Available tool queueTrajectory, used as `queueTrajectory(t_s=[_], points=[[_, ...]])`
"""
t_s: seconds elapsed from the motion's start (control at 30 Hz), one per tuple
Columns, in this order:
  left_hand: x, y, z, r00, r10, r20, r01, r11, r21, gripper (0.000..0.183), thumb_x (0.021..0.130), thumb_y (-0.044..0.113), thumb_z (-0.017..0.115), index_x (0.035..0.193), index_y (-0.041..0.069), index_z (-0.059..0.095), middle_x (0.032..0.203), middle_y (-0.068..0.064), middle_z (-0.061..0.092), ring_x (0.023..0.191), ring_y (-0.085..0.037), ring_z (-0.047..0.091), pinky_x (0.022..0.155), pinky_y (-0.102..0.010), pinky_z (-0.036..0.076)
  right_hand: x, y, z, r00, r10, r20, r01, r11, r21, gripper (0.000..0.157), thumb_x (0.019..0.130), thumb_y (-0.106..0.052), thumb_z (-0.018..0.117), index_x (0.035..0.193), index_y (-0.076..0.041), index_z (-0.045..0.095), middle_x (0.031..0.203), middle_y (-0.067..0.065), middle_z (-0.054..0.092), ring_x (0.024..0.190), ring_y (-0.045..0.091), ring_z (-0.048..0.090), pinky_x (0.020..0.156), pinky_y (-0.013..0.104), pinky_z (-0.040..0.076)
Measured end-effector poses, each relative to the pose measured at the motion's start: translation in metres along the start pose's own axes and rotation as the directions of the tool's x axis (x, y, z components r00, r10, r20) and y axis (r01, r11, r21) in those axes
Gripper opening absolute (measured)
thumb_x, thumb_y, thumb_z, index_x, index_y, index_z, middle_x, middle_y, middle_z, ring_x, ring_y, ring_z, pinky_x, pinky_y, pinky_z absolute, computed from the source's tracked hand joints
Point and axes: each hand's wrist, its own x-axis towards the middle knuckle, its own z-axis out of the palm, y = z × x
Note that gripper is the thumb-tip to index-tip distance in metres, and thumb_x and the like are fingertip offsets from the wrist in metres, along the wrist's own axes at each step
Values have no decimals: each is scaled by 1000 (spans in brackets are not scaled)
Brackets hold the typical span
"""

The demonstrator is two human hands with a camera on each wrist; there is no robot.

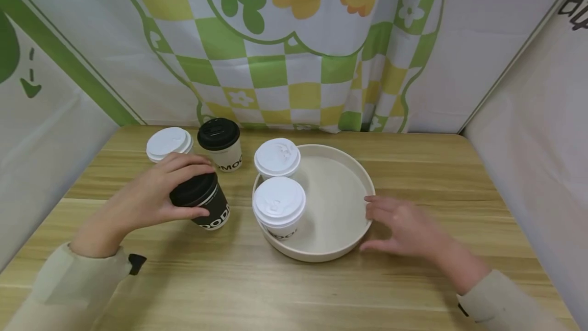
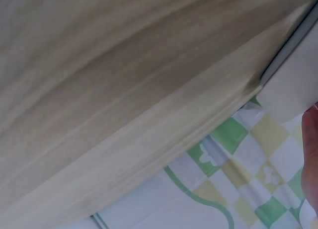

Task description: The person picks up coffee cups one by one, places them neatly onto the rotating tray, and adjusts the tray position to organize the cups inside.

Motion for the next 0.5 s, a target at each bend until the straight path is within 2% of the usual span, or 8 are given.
queueTrajectory(t_s=[0.17, 0.3, 0.37, 0.43, 0.5], points=[[0, 0, 2, 1000, -13, 7, 13, 1000, -2, 70, 70, 49, 85, 125, 11, 64, 126, -7, 62, 115, -27, 58, 94, -48, 52, 0, -6, 2, 999, -26, -37, 26, 1000, 1, 62, 79, -71, 65, 94, -11, 72, 106, 10, 74, 96, 26, 72, 73, 39, 58], [0, -1, 2, 1000, -13, 10, 13, 1000, -2, 71, 70, 49, 85, 125, 9, 64, 126, -8, 62, 115, -28, 58, 95, -49, 51, 1, -9, 3, 997, -50, -51, 51, 999, 18, 63, 83, -72, 60, 92, -12, 71, 104, 8, 74, 97, 24, 71, 79, 38, 57], [0, -1, 3, 1000, -13, 11, 13, 1000, -5, 71, 70, 49, 86, 125, 9, 64, 126, -8, 62, 116, -28, 58, 96, -49, 51, 1, -9, 4, 996, -61, -60, 63, 998, 28, 61, 82, -72, 62, 93, -12, 71, 104, 8, 74, 98, 24, 71, 82, 35, 57], [0, -1, 3, 1000, -14, 14, 14, 1000, -7, 72, 70, 48, 86, 125, 8, 64, 127, -9, 62, 116, -29, 58, 96, -49, 50, 1, -8, 4, 996, -66, -55, 68, 997, 41, 64, 80, -70, 66, 99, -9, 72, 109, 11, 73, 104, 24, 70, 94, 27, 53], [0, -1, 3, 1000, -19, 19, 19, 1000, -8, 72, 70, 49, 86, 126, 8, 64, 127, -9, 62, 116, -29, 58, 96, -49, 50, 1, -4, 3, 998, -60, -36, 63, 995, 72, 70, 75, -67, 73, 109, -5, 70, 118, 13, 71, 119, 22, 64, 107, 20, 43]])
